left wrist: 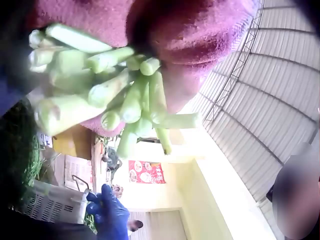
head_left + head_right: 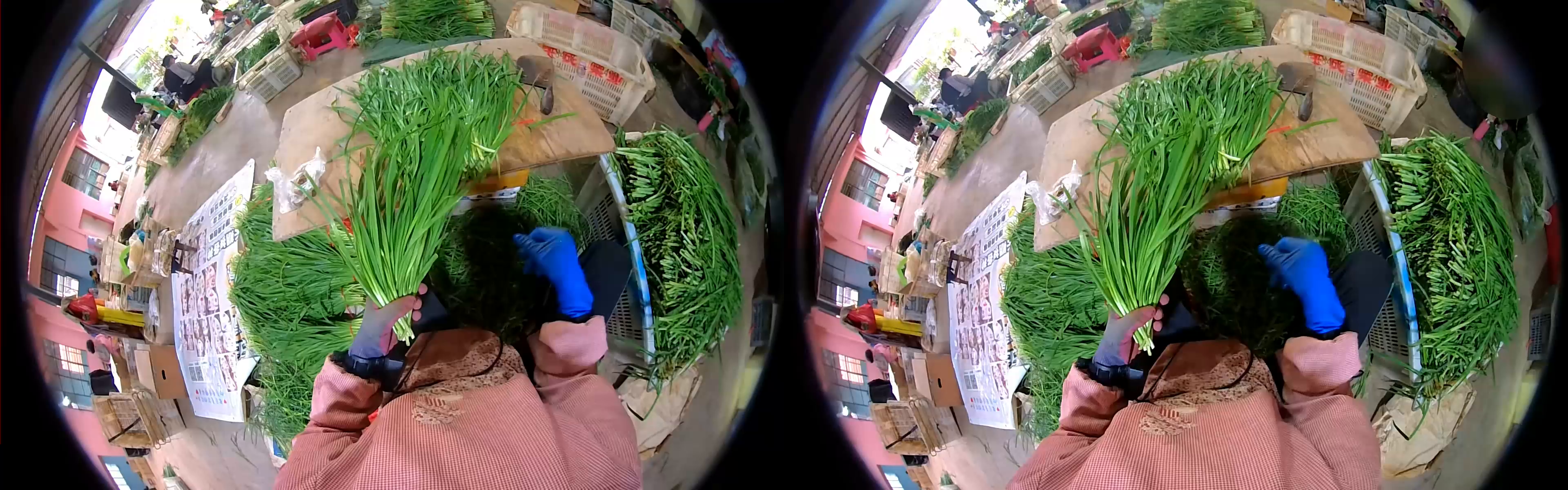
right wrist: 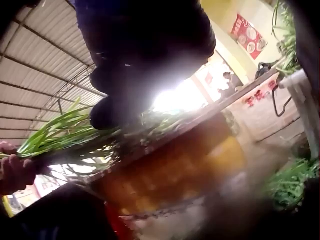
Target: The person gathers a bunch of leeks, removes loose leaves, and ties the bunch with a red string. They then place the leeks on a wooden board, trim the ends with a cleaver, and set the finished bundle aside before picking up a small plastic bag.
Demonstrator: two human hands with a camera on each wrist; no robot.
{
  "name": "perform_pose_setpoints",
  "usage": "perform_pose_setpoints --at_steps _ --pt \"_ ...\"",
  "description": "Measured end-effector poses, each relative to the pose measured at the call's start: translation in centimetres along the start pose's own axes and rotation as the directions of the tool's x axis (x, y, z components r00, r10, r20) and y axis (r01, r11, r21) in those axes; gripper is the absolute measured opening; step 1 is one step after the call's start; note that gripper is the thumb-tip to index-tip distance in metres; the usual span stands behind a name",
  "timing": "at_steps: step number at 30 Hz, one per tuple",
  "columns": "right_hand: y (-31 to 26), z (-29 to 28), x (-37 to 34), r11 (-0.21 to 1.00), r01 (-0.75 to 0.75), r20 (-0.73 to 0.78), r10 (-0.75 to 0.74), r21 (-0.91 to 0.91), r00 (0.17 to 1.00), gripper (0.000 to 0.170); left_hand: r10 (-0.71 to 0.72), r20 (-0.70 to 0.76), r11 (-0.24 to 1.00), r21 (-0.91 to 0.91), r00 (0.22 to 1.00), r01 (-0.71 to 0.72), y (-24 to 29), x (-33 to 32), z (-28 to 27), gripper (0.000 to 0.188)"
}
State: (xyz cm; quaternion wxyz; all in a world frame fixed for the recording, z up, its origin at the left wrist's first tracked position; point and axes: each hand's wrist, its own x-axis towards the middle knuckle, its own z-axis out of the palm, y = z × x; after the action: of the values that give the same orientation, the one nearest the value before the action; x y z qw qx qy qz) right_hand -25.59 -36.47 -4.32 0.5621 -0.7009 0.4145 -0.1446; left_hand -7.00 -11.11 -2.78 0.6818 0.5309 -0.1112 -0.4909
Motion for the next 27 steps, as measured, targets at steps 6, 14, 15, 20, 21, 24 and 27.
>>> perform_pose_setpoints --at_steps 6,14,15,20,21,24,27 --pt "1.2 4.3 -0.5 0.988 0.156 0.100 -0.155 -0.003 0.983 0.029 -0.057 0.002 0.994 -0.095 0.998 0.057 2.1 -1.2 -0.4 0.038" --pt "3.0 4.0 0.1 0.983 0.097 0.084 -0.111 0.155 0.990 0.025 0.257 0.243 0.907 -0.395 0.935 -0.147 16.2 -3.9 0.6 0.044" --pt "3.4 4.1 0.2 0.978 0.109 0.081 -0.125 0.177 0.989 0.025 0.307 0.296 0.920 -0.336 0.904 -0.203 18.7 -3.3 1.4 0.045" --pt "4.2 4.6 0.6 0.970 0.060 0.100 -0.085 0.234 0.991 0.023 0.292 0.272 0.950 -0.194 0.917 -0.245 28.8 1.6 6.2 0.049" --pt "4.4 4.6 0.8 0.966 0.043 0.108 -0.073 0.257 0.991 0.023 0.268 0.348 0.962 -0.152 0.898 -0.228 30.7 4.0 6.4 0.046" --pt "3.7 4.2 0.6 0.965 0.054 0.086 -0.078 0.257 0.993 0.023 0.514 0.350 0.694 0.366 0.783 -0.620 32.4 11.8 8.7 0.011" --pt "4.0 4.0 1.1 0.964 0.028 0.082 -0.051 0.265 0.995 0.023 0.555 0.385 0.225 0.784 0.737 -0.579 28.6 20.2 7.4 0.019"
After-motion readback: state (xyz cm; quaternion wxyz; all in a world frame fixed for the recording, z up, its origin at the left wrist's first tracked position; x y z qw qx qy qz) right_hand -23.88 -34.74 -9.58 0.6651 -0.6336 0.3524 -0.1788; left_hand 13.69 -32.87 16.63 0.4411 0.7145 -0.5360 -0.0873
